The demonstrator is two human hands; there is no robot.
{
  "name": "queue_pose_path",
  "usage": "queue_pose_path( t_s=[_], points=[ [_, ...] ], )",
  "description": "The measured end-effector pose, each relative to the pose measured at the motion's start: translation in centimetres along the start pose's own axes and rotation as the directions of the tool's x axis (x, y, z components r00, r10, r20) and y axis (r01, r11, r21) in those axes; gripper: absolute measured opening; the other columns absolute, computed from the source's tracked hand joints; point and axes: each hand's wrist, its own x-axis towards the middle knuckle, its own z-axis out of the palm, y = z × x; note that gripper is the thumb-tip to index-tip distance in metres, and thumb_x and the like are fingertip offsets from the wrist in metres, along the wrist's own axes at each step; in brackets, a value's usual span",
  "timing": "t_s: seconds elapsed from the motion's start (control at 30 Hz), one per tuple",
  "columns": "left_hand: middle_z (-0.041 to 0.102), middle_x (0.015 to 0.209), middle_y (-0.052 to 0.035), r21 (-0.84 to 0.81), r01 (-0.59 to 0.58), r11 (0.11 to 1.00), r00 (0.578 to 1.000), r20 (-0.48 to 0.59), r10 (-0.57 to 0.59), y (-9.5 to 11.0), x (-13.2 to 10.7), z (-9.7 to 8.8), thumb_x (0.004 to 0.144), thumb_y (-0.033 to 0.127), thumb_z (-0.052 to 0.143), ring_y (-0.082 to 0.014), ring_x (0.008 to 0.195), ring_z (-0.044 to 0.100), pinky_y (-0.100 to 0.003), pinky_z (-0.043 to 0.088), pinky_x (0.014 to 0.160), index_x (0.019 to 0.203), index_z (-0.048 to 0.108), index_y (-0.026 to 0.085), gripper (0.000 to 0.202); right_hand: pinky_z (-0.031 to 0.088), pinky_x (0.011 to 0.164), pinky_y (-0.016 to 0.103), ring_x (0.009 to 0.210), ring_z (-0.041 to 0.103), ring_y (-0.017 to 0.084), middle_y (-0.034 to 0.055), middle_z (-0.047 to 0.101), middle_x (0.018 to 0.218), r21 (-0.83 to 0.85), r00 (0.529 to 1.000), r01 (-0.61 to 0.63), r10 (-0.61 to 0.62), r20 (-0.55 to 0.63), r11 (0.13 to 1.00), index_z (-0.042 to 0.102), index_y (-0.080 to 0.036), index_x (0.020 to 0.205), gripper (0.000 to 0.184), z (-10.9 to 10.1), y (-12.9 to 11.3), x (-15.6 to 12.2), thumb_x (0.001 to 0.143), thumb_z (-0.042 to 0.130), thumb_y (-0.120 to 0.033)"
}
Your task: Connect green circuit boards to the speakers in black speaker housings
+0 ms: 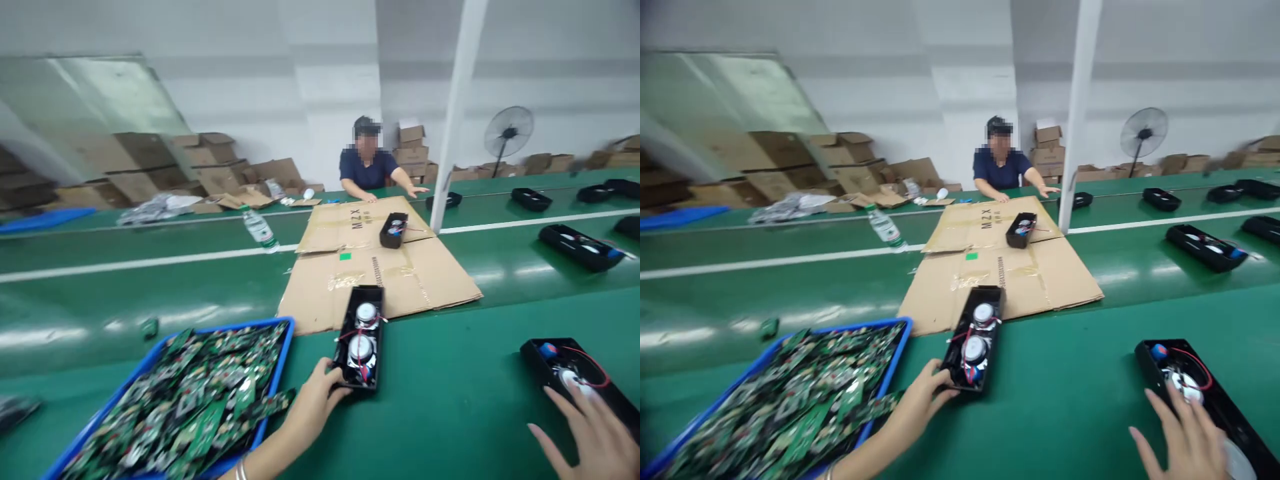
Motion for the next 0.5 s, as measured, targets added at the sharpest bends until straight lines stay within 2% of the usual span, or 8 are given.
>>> queue_pose_path(
  t_s=[0.03, 0.1, 0.17, 0.23, 0.3, 0.37, 0.43, 0.5],
  points=[
    [0.058, 0.1, -0.0052, -0.025, -0.019, 1.0, 0.999, 0.044, 0.02, 0.4, -1.7, 0.2, 0.081, 0.02, 0.059, -0.0206, 0.086, 0.065, -0.031, 0.052, 0.076, 0.074, 0.065, 0.021, 0.009, 0.043, 0.088, 0.061, 0.122, 0.044, 0.042, 0.0151, 0.049, 0.132, 0.065, 0.99, 0.137, -0.139, 0.035, 0.988, 0.04, -0.026, 0.136, 0.053, -0.1, -2.5, 0.7, 0.086, 0.05, -0.042],
    [0.059, 0.105, -0.0045, -0.079, -0.06, 0.995, 0.988, 0.134, 0.07, 0.9, -4.4, 0.1, 0.078, 0.019, 0.064, -0.0197, 0.087, 0.065, -0.029, 0.052, 0.075, 0.076, 0.068, 0.023, 0.006, 0.047, 0.086, 0.053, 0.122, 0.045, 0.037, 0.0128, 0.049, 0.133, 0.185, 0.923, 0.361, -0.379, 0.07, 0.914, 0.043, -0.023, 0.133, 0.045, -0.4, -7.8, 1.6, 0.09, 0.044, -0.037],
    [0.06, 0.11, -0.0042, -0.138, -0.104, 0.985, 0.967, 0.216, 0.133, 1.1, -6.3, -0.6, 0.074, 0.02, 0.071, -0.0205, 0.088, 0.067, -0.03, 0.052, 0.077, 0.077, 0.071, 0.025, 0.005, 0.046, 0.087, 0.052, 0.118, 0.049, 0.035, 0.0097, 0.053, 0.13, 0.266, 0.838, 0.496, -0.536, 0.103, 0.827, 0.05, -0.024, 0.127, 0.037, -0.7, -12.3, 1.8, 0.092, 0.042, -0.035],
    [0.063, 0.114, -0.0036, -0.212, -0.156, 0.965, 0.936, 0.279, 0.212, 0.8, -7.4, -1.7, 0.07, 0.024, 0.076, -0.0218, 0.096, 0.067, -0.029, 0.051, 0.084, 0.079, 0.073, 0.027, 0.009, 0.041, 0.094, 0.054, 0.106, 0.056, 0.03, 0.0069, 0.061, 0.117, 0.361, 0.754, 0.571, -0.645, 0.124, 0.737, 0.058, -0.025, 0.113, 0.026, -1.0, -15.0, 1.7, 0.091, 0.046, -0.03],
    [0.069, 0.109, -0.0026, -0.254, -0.207, 0.945, 0.921, 0.274, 0.276, 0.1, -7.9, -2.8, 0.072, 0.028, 0.075, -0.0202, 0.099, 0.066, -0.026, 0.051, 0.086, 0.087, 0.074, 0.028, 0.015, 0.034, 0.101, 0.054, 0.088, 0.06, 0.022, 0.0032, 0.065, 0.096, 0.464, 0.684, 0.599, -0.718, 0.128, 0.653, 0.061, -0.024, 0.095, 0.012, -1.2, -16.1, 1.6, 0.089, 0.051, -0.021],
    [0.072, 0.103, -0.003, -0.226, -0.211, 0.951, 0.947, 0.195, 0.256, -0.7, -8.2, -3.4, 0.083, 0.029, 0.064, -0.0168, 0.097, 0.067, -0.024, 0.052, 0.084, 0.097, 0.07, 0.025, 0.015, 0.032, 0.102, 0.052, 0.072, 0.058, 0.017, -0.0005, 0.062, 0.078, 0.536, 0.642, 0.594, -0.755, 0.133, 0.6, 0.059, -0.022, 0.083, 0.011, -1.4, -16.2, 1.5, 0.087, 0.053, -0.013],
    [0.071, 0.105, -0.0063, -0.138, -0.147, 0.979, 0.985, 0.071, 0.158, -1.6, -8.1, -3.1, 0.093, 0.022, 0.046, -0.0165, 0.099, 0.066, -0.029, 0.052, 0.087, 0.103, 0.066, 0.02, 0.022, 0.037, 0.096, 0.048, 0.065, 0.055, 0.015, -0.0018, 0.059, 0.07, 0.561, 0.642, 0.571, -0.752, 0.15, 0.599, 0.058, -0.021, 0.08, 0.013, -1.9, -16.2, 1.2, 0.087, 0.053, -0.012],
    [0.066, 0.116, -0.0133, -0.039, -0.066, 0.997, 0.997, -0.029, 0.065, -2.1, -7.9, -2.2, 0.094, 0.015, 0.036, -0.0213, 0.111, 0.06, -0.04, 0.046, 0.097, 0.109, 0.062, 0.015, 0.03, 0.041, 0.088, 0.044, 0.062, 0.054, 0.015, -0.0018, 0.056, 0.066, 0.57, 0.664, 0.532, -0.726, 0.178, 0.626, 0.057, -0.021, 0.077, 0.014, -2.7, -16.7, 0.5, 0.09, 0.052, -0.015]
  ],
)
